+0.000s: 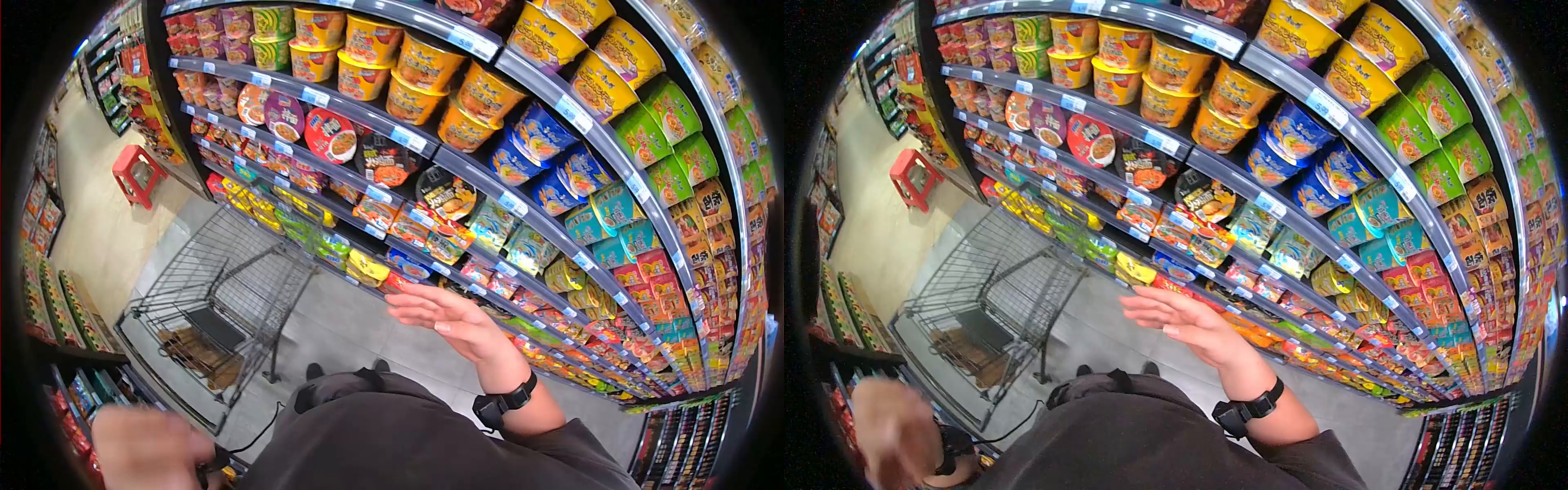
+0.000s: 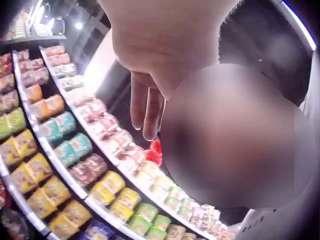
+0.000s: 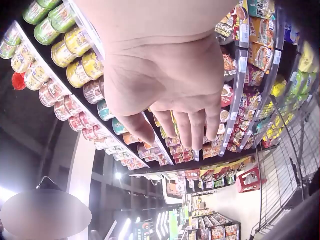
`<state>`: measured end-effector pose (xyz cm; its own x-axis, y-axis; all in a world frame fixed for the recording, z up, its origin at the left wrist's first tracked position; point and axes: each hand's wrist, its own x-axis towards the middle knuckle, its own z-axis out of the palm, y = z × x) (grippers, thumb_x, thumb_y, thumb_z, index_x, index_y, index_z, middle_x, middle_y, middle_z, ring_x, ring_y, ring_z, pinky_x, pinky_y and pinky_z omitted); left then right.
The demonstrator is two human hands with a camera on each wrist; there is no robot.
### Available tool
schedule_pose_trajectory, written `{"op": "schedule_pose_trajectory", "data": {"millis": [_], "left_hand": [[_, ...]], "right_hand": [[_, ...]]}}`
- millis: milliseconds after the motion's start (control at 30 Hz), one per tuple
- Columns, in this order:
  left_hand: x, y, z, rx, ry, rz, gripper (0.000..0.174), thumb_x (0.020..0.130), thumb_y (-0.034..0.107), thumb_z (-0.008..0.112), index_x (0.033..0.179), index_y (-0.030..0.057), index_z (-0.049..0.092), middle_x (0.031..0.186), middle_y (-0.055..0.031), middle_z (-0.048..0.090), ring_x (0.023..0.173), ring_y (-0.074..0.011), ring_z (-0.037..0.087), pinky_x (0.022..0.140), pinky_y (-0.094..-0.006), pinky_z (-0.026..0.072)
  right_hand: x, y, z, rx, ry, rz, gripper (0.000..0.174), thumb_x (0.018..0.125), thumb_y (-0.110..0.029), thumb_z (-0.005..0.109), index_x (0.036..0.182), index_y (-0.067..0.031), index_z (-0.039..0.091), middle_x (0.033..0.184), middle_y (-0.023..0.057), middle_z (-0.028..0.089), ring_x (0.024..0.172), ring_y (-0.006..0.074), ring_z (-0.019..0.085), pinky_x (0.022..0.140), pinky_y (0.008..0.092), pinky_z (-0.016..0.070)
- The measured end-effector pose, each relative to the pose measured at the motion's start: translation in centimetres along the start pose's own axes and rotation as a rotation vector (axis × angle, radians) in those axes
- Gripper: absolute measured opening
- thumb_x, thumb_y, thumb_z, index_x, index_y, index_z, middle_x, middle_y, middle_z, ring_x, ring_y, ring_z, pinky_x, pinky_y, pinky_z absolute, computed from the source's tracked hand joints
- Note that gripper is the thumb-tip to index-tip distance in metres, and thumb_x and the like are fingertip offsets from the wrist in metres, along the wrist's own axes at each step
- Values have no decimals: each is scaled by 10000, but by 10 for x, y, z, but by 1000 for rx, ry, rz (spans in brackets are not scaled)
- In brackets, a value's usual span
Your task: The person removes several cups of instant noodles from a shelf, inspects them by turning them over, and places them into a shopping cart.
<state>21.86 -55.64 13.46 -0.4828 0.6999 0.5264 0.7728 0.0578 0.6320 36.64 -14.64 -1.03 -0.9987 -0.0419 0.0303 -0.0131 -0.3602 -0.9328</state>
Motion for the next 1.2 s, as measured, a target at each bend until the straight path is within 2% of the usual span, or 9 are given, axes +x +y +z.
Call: {"op": "schedule_pose_trajectory", "data": {"millis": [67, 167, 300, 400, 500, 633, 700, 867, 1200], "left_hand": [[20, -52, 37, 134, 266, 291, 304, 944, -44, 525, 1194, 86, 641, 1013, -183, 780, 724, -267, 741, 703, -367, 554], [-1, -136, 55, -29, -13, -166, 384, 838, -166, 546, 1145, -1, 706, 1054, -171, 757, 835, -268, 750, 779, -357, 578], [-80, -263, 112, -89, -187, -528, 318, 911, -15, 628, 1223, 17, 684, 1067, -179, 724, 987, -300, 712, 883, -370, 556], [-132, -321, 156, -37, -344, -780, 443, 909, 82, 669, 1341, -4, 621, 1314, -236, 658, 1224, -378, 637, 1066, -428, 496], [-184, -385, 210, -45, -450, -899, 619, 910, 212, 684, 1441, -54, 513, 1408, -299, 589, 1340, -427, 558, 1137, -460, 440], [-180, -395, 249, 19, -633, -1015, 775, 879, 270, 671, 1514, -86, 406, 1457, -368, 516, 1404, -454, 485, 1166, -460, 408], [-181, -398, 266, 162, -566, -1037, 793, 873, 262, 668, 1518, -102, 385, 1494, -361, 484, 1413, -461, 471, 1163, -462, 412], [-201, -442, 298, 29, -458, -1064, 850, 846, 288, 695, 1527, -104, 372, 1514, -376, 448, 1426, -470, 450, 1166, -462, 408], [-182, -399, 314, 135, -441, -1142, 836, 801, 238, 715, 1509, -88, 410, 1404, -364, 570, 1331, -469, 561, 1104, -457, 472]], "right_hand": [[9, 3, 8, -10, -3, -15, 684, 1018, -246, 626, 1598, -3, 355, 1571, 221, 476, 1439, 337, 492, 1202, 469, 357], [16, 10, 21, -9, 17, -24, 686, 1022, -267, 629, 1596, -5, 359, 1568, 218, 482, 1437, 329, 495, 1201, 465, 363], [12, 16, 37, -23, 110, -13, 668, 1033, -274, 616, 1592, -6, 367, 1561, 209, 493, 1431, 321, 503, 1194, 457, 371], [-5, 29, 42, -32, 248, 34, 648, 1031, -251, 621, 1588, -20, 383, 1551, 198, 510, 1423, 320, 514, 1189, 459, 378], [-31, 40, 46, -13, 356, 67, 642, 1028, -243, 626, 1586, -30, 393, 1545, 193, 518, 1423, 322, 514, 1187, 461, 380], [-66, 42, 58, -5, 494, 62, 621, 1032, -233, 619, 1581, -36, 407, 1547, 194, 519, 1423, 321, 514, 1191, 462, 373], [-82, 38, 64, -8, 553, 72, 617, 1033, -225, 615, 1581, -34, 407, 1549, 195, 517, 1423, 319, 514, 1192, 461, 371], [-119, 38, 65, 9, 622, 44, 601, 1036, -197, 601, 1579, -28, 407, 1549, 196, 517, 1423, 315, 515, 1189, 456, 376], [-249, 36, 36, 86, 770, -32, 576, 1019, -180, 606, 1550, -19, 449, 1516, 213, 544, 1389, 329, 548, 1173, 460, 397]]}}
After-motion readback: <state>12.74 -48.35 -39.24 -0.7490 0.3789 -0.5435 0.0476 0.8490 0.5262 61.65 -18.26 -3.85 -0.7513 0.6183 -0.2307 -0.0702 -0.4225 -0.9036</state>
